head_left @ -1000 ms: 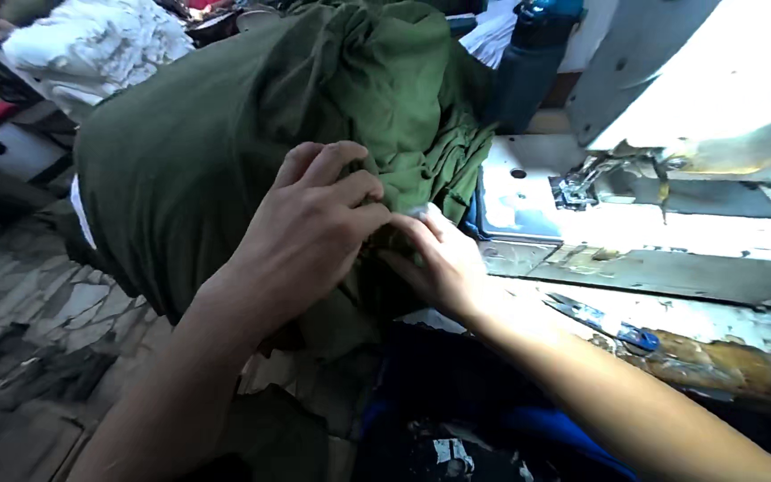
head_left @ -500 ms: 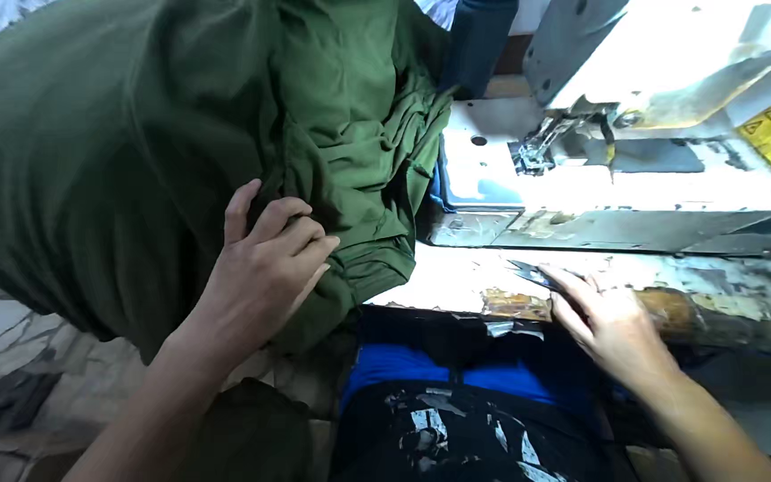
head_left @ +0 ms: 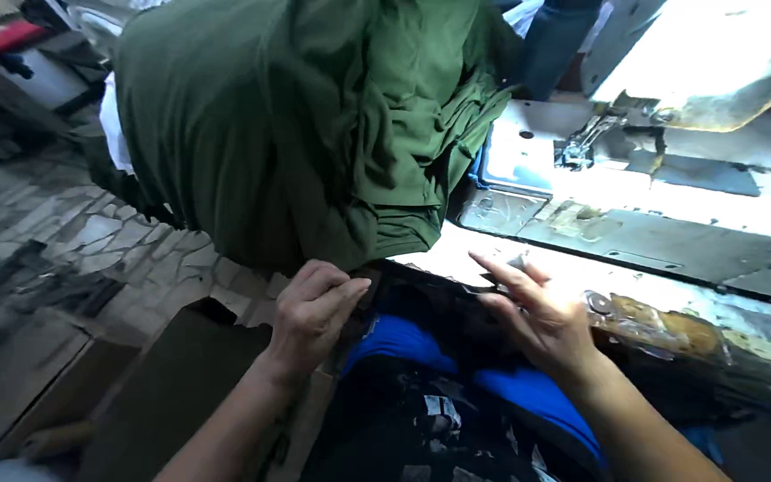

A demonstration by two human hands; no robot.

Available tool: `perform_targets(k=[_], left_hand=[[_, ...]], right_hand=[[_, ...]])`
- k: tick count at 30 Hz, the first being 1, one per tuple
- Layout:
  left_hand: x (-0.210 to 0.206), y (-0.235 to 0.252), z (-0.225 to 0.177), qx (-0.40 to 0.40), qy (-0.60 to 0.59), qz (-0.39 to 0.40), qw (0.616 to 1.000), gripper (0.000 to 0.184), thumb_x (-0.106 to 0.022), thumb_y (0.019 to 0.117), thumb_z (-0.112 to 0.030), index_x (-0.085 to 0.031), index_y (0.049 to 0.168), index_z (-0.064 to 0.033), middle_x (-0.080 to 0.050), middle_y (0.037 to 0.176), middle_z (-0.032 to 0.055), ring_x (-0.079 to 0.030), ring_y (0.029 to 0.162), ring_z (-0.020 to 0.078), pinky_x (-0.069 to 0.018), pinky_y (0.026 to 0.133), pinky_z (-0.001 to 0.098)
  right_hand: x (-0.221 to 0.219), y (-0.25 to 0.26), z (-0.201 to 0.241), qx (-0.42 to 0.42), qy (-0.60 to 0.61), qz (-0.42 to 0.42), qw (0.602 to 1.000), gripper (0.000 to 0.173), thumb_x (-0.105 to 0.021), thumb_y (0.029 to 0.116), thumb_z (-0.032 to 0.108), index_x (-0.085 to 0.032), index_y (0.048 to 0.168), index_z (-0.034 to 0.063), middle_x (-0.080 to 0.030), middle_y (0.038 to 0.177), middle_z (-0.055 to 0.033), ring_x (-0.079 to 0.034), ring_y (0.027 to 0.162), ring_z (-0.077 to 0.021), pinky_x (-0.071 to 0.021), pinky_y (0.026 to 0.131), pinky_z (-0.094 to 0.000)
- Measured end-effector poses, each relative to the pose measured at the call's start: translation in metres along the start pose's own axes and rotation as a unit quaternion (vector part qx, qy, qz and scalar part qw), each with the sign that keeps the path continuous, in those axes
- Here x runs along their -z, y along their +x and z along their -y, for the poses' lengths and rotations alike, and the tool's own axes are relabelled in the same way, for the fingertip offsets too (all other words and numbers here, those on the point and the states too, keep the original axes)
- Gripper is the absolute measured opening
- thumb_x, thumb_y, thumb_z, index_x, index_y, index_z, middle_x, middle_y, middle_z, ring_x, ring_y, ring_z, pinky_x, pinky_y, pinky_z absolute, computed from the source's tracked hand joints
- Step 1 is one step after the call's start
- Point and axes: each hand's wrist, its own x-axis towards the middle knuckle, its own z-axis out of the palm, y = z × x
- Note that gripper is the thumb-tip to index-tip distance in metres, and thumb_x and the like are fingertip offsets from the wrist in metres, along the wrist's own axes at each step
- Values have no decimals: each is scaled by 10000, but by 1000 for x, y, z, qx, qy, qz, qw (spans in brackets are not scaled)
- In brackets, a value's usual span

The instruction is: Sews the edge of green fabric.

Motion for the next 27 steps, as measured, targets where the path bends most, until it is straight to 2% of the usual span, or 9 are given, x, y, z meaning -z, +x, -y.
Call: perform_targets(k=[2, 5, 9, 11, 15, 19, 22, 24, 27], left_hand=[[0, 1, -5, 19, -29, -25, 999, 175, -662, 998, -161, -795, 992, -47, -692, 899, 56, -649, 894, 55, -527, 830, 162], [3, 13, -5, 35, -23, -71, 997, 180, -654, 1003, -154, -778, 1014, -24, -693, 905, 53, -651, 854, 35, -540, 799, 156], [-18, 42, 21, 166, 5, -40, 985, 370, -670, 983, -188, -651, 1261, 56, -672, 852, 117, -638, 689, 173, -562, 637, 324], [-33, 42, 30, 196, -38, -26, 980, 195, -672, 967, -140, -739, 1063, 16, -683, 856, 96, -658, 674, 139, -588, 622, 294], [-32, 17, 18, 138, -120, -48, 982, 195, -656, 979, -152, -775, 948, -1, -721, 863, 60, -675, 762, 15, -569, 722, 145], [-23, 15, 17, 106, -167, -44, 979, 177, -649, 977, -117, -758, 943, 18, -714, 865, 80, -668, 800, 19, -548, 760, 126], [-14, 9, 15, 41, -206, 65, 975, 192, -623, 991, -141, -752, 930, -12, -720, 873, 87, -685, 813, 80, -557, 767, 175], [-1, 11, 17, -39, -198, 171, 964, 283, -604, 1023, -302, -752, 926, -82, -732, 876, 55, -709, 844, 138, -575, 750, 272], [29, 55, 32, -124, -70, 160, 977, 274, -531, 1063, -369, -756, 1120, -224, -736, 1141, 17, -629, 1212, 225, -495, 1028, 417]], right_hand=[[-13, 11, 4, 29, -18, -33, 999, 331, -612, 1024, 399, -753, 1212, 166, -660, 807, -108, -613, 657, -182, -469, 562, -317], [-12, 25, 12, 55, -39, -56, 996, 310, -628, 1024, 367, -746, 1142, 106, -668, 835, -109, -627, 703, -155, -488, 605, -266], [-20, 33, 13, 68, -79, -70, 992, 270, -644, 1016, 318, -759, 1087, 84, -671, 816, -110, -622, 691, -162, -460, 585, -268], [-29, 38, 13, 71, -94, -61, 991, 243, -652, 1012, 289, -768, 1071, 84, -692, 838, -109, -642, 712, -160, -480, 600, -263], [-53, 55, 15, 82, -112, -37, 990, 203, -658, 1004, 244, -775, 1081, 96, -707, 869, -98, -659, 735, -172, -498, 605, -282], [-87, 83, 24, 117, -55, -25, 991, 202, -654, 1001, 223, -777, 1088, 88, -670, 811, -90, -640, 707, -186, -496, 588, -294], [-85, 79, 30, 100, 32, -27, 994, 196, -635, 1023, 215, -755, 1098, 79, -700, 872, -73, -663, 806, -112, -534, 723, -220], [-64, 57, 22, 58, 43, -36, 997, 191, -623, 1036, 222, -712, 1120, 75, -689, 930, -63, -659, 883, -55, -536, 814, -165], [-19, 10, -9, -22, -92, -45, 994, 255, -657, 1007, 288, -727, 1105, 63, -717, 862, -90, -649, 728, -63, -534, 682, -177]])
